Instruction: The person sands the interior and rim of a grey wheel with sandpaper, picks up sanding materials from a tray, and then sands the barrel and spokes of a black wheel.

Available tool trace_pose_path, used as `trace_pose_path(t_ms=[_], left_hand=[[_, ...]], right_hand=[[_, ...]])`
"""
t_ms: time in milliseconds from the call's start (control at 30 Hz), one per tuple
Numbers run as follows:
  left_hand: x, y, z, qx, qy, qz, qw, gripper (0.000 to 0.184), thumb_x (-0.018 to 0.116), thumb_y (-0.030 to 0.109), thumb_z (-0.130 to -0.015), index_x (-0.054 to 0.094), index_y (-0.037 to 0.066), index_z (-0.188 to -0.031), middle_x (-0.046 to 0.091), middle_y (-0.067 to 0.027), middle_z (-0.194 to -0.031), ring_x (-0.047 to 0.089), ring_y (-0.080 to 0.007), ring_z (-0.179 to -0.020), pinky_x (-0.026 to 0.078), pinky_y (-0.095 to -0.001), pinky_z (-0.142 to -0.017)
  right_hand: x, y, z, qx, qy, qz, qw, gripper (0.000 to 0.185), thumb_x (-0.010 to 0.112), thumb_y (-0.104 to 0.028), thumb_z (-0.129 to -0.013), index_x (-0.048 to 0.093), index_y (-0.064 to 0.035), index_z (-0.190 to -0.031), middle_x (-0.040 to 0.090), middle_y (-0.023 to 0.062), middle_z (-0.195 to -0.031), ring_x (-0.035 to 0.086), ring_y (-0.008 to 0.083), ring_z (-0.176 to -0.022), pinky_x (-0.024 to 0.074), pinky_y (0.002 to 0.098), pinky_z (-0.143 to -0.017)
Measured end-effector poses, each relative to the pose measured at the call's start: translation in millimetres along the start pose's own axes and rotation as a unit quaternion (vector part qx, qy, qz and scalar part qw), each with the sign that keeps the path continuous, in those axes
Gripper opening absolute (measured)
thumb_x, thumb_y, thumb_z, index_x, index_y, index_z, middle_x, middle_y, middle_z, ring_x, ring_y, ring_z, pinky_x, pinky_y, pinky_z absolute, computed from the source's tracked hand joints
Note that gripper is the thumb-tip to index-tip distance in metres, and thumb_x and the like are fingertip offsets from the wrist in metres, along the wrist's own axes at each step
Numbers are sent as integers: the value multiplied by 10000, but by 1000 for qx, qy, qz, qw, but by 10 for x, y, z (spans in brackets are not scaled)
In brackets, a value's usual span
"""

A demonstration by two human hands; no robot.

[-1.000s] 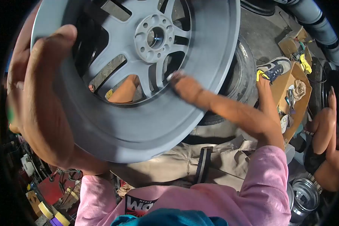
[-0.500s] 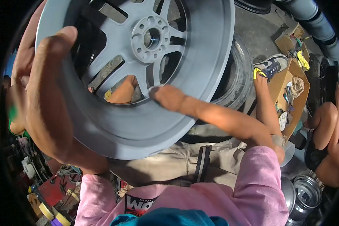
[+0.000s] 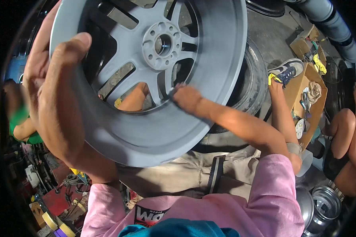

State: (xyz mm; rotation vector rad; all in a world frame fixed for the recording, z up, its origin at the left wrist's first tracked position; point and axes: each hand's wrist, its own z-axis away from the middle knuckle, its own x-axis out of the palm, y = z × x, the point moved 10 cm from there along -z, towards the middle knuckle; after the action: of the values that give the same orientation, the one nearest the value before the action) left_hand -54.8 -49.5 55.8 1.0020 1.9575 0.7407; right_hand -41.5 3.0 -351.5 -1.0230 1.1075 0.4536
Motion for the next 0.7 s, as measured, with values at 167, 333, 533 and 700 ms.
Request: trace_pose_path(t_ms=[167, 333, 533, 700], left_hand=[[-3, -4, -29, -1, -1, -1, 1000, 538, 623, 123, -845, 628, -44, -1356, 697, -151, -1155, 665, -190, -1052, 488, -296, -977], [17, 35, -43, 8, -2, -1, 1000, 540, 625, 124, -843, 629, -42, -1357, 695, -146, -1158, 660, -187, -1060, 481, -294, -984], [59, 63, -81, 12, -4, -1, 1000, 544, 628, 124, -841, 631, -40, -1359, 693, -141, -1162, 654, -183, -1070, 472, -291, -992], [57, 82, -101, 17, 5, -35, 999, 546, 631, 124, -838, 633, -37, -1360, 692, -137, -1165, 650, -180, -1078, 465, -289, -998]], right_hand=[[-1372, -1357, -30, -112, 68, -402, 906, 202, 564, 1, -859, 640, 61, -1037, 698, 271, -985, 702, 439, -906, 587, 483, -831], [-938, -915, 171, -130, 145, -383, 903, 404, 530, 28, -877, 651, -32, -1258, 690, 259, -974, 688, 406, -924, 541, 481, -785], [-178, -238, 72, -34, -17, -26, 999, 362, 552, -75, -910, 639, 1, -1253, 668, 282, -1208, 666, 382, -1157, 530, 467, -991], [-1620, -1384, -349, -209, 216, -388, 871, 264, 593, 60, -777, 704, 10, -1011, 696, 263, -894, 692, 372, -836, 528, 513, -755]])
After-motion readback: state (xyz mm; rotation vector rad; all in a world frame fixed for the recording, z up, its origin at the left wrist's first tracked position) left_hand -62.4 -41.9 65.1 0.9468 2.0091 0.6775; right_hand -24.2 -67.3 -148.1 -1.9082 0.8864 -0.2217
